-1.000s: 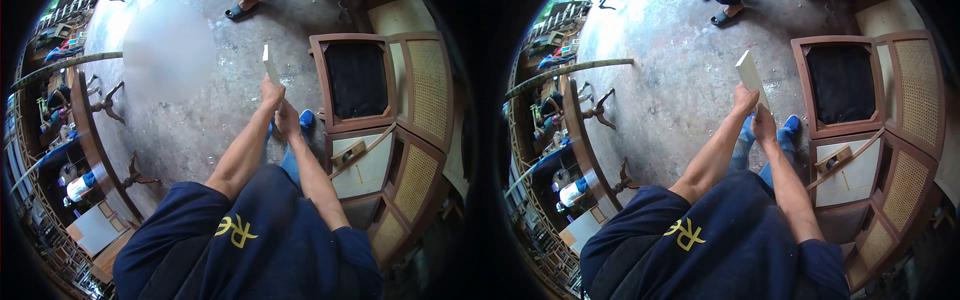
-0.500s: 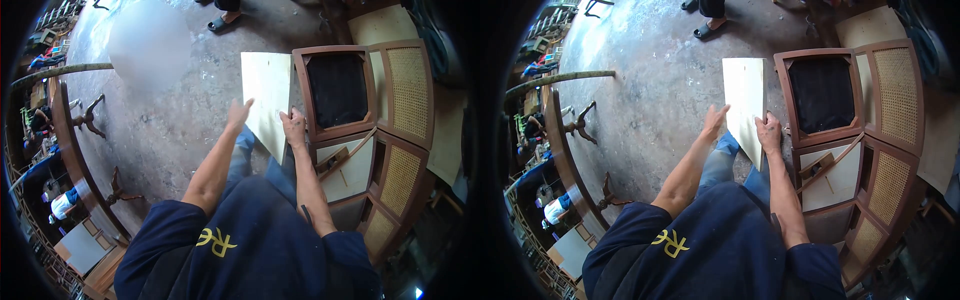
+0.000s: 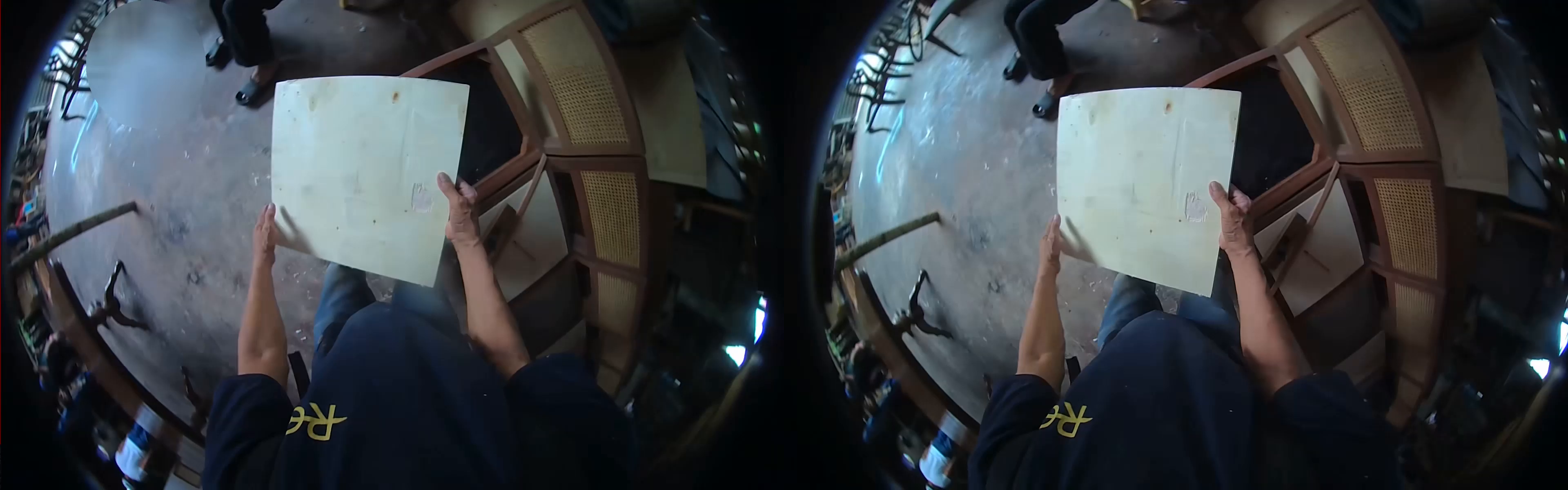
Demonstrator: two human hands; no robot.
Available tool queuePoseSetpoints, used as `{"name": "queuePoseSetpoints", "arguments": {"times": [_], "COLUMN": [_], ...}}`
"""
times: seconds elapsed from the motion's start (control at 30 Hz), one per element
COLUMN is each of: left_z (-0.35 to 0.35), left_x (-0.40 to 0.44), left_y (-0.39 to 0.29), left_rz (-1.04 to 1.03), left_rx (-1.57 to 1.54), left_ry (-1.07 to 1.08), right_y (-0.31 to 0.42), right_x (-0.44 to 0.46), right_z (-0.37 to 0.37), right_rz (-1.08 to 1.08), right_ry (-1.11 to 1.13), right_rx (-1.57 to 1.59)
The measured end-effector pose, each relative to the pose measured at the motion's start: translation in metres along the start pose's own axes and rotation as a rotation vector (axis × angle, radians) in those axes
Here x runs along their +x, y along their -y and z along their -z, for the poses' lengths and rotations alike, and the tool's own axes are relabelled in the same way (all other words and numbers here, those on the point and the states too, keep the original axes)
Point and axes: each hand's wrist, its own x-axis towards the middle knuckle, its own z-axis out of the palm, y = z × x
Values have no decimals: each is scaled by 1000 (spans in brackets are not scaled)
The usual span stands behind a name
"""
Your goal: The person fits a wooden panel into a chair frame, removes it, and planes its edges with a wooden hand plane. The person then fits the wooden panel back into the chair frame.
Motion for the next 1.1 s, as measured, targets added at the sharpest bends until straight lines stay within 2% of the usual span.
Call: {"name": "queuePoseSetpoints", "arguments": {"times": [0.1, 0.23, 0.33, 0.47, 0.53, 0.6, 0.67, 0.77, 0.87, 0.97, 1.1], "left_z": [-5, -39, -81, -138, -189, -224, -250, -290, -318, -344, -369], "left_x": [16, 12, 14, 17, 8, -2, 20, 35, 60, 77, 102], "left_y": [-56, -107, -132, -155, -197, -226, -227, -237, -236, -246, -246], "left_rz": [52, -250, -170, -305, -284, -245, -332, -376, -403, -424, -421], "left_rx": [51, 304, 365, 430, 545, 584, 604, 661, 672, 685, 706], "left_ry": [200, 98, 31, -8, -57, -40, -40, -44, 1, 58, 60], "right_y": [-7, -47, -79, -95, -97, -101, -104, -115, -93, -107, -103], "right_x": [4, 15, 26, 34, 59, 80, 102, 134, 146, 165, 169], "right_z": [24, 69, 114, 168, 193, 211, 231, 261, 273, 285, 289], "right_rz": [31, 165, 185, 186, 213, 138, -4, -10, -69, -26, 30], "right_ry": [-108, -357, -590, -629, -638, -714, -782, -791, -742, -883, -851], "right_rx": [15, 6, -87, -249, -272, -193, -209, -197, -214, -322, -104]}}
